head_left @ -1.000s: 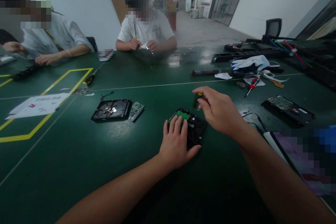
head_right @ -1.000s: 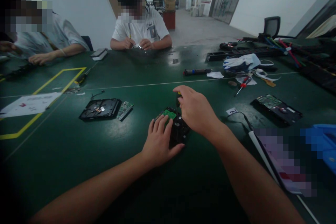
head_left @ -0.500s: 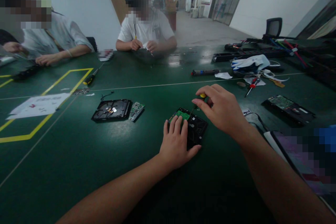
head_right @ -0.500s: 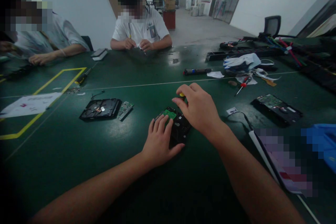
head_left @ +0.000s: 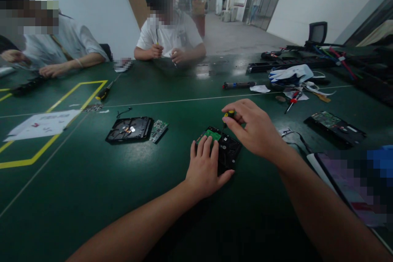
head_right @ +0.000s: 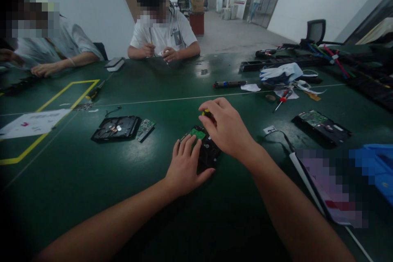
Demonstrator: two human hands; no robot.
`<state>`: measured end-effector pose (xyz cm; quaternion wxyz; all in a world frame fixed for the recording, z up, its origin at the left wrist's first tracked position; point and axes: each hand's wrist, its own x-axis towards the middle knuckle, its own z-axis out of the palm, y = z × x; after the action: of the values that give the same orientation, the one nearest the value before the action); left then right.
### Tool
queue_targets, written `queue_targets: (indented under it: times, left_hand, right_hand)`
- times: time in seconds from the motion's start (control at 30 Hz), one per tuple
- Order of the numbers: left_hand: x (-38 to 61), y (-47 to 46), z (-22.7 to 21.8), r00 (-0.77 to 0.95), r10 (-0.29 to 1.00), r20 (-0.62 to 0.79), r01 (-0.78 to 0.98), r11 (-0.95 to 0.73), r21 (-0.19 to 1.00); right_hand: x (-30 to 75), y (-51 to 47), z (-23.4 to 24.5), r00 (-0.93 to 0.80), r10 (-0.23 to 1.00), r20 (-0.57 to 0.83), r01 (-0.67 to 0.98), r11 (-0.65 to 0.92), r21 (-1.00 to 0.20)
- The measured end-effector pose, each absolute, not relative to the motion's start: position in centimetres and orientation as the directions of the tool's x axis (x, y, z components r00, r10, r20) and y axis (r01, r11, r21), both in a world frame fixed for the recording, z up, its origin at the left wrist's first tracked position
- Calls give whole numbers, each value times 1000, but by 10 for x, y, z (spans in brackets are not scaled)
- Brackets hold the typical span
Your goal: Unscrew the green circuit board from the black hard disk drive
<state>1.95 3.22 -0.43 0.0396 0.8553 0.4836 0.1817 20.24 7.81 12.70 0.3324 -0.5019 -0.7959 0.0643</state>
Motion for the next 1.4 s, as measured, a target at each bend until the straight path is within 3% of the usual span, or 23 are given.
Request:
queue_targets:
  times: [0.2,0.47,0.83,1.2,1.4]
  left_hand:
    - [20,32,-4,467,842,270,813,-529,244]
    - [20,33,-4,474,843,254,815,-529,236]
    - [20,32,-3,473,841,262,818,-530,224]
    - [19,33,-6,469,839,274,810,-533,244]
    - [20,33,-5,469,839,277,809,-533,246]
  right_hand:
    - [203,79,128,-320,828,460,731,524,-436]
    - [202,77,128,-283,876,391,773,450,-447]
    - [205,80,125,-283,826,487,780,494,-385]
    - [202,78,126,-299,840,453,757,498,-423]
    - [203,79,127,-319,814,486,766,523,-374]
